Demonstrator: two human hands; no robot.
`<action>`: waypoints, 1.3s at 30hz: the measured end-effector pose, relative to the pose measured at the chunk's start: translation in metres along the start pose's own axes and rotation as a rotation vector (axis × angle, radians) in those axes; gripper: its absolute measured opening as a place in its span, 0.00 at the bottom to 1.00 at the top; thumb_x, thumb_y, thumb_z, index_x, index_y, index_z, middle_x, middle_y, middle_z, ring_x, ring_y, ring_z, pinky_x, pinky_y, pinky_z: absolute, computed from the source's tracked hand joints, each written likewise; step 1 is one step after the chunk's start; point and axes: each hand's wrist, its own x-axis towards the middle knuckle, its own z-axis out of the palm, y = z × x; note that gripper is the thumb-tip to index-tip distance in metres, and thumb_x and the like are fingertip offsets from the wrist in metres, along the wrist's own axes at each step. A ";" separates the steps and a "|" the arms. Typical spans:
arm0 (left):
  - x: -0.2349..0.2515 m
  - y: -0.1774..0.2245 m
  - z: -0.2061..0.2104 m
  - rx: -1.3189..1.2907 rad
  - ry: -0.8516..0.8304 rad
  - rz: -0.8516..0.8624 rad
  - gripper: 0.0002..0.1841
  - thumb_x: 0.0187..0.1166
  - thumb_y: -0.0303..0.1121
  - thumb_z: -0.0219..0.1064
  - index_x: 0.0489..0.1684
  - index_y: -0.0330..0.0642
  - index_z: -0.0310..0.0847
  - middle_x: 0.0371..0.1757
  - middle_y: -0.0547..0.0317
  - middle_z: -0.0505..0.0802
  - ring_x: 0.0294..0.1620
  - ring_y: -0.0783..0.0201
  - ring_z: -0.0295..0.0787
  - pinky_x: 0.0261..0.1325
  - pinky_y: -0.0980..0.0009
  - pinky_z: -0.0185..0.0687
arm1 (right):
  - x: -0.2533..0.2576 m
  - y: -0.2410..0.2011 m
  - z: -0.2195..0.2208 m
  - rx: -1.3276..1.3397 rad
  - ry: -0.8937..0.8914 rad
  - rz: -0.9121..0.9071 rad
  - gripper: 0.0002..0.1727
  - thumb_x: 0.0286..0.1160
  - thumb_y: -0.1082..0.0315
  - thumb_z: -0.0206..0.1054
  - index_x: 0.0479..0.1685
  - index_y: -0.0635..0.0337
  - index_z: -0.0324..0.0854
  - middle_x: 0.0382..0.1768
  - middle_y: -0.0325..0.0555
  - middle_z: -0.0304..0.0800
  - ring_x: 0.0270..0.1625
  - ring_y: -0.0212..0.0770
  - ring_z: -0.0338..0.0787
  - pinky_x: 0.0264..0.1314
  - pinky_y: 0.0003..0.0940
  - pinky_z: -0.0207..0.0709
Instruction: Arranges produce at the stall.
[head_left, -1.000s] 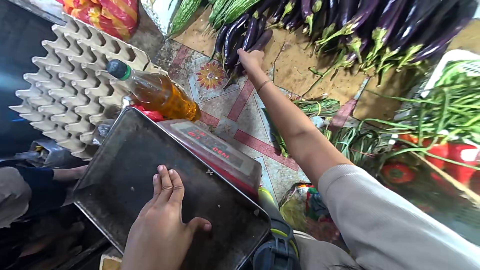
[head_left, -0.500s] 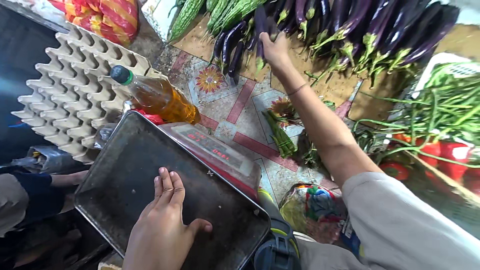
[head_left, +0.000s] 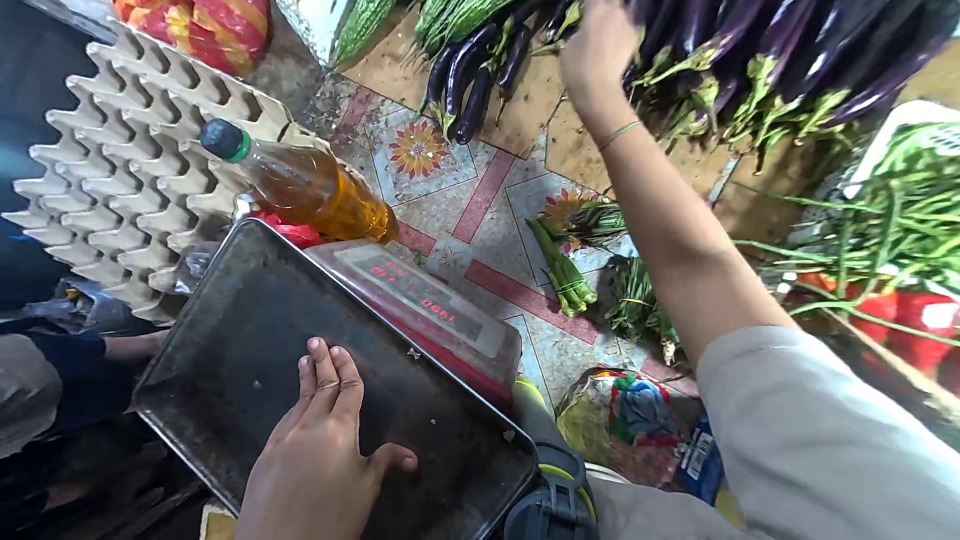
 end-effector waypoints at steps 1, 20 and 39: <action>0.000 0.001 -0.001 0.016 -0.009 -0.006 0.66 0.41 0.57 0.89 0.85 0.22 0.62 0.88 0.28 0.66 0.87 0.35 0.66 0.75 0.47 0.76 | 0.000 -0.008 0.015 0.076 -0.081 -0.009 0.29 0.67 0.72 0.64 0.73 0.69 0.75 0.71 0.71 0.80 0.74 0.70 0.81 0.69 0.70 0.75; 0.002 0.008 -0.007 0.030 -0.034 -0.019 0.66 0.41 0.54 0.91 0.83 0.19 0.61 0.86 0.23 0.66 0.86 0.32 0.67 0.74 0.47 0.76 | -0.021 -0.120 0.122 0.622 -0.046 0.468 0.36 0.83 0.48 0.56 0.84 0.63 0.64 0.81 0.63 0.68 0.79 0.56 0.75 0.74 0.52 0.75; 0.001 0.005 0.003 0.015 0.038 -0.028 0.66 0.36 0.55 0.92 0.83 0.23 0.65 0.84 0.27 0.71 0.84 0.35 0.72 0.72 0.49 0.79 | -0.001 -0.097 0.145 -0.113 -0.199 -0.116 0.48 0.74 0.39 0.62 0.97 0.39 0.49 0.90 0.73 0.46 0.77 0.77 0.71 0.66 0.67 0.75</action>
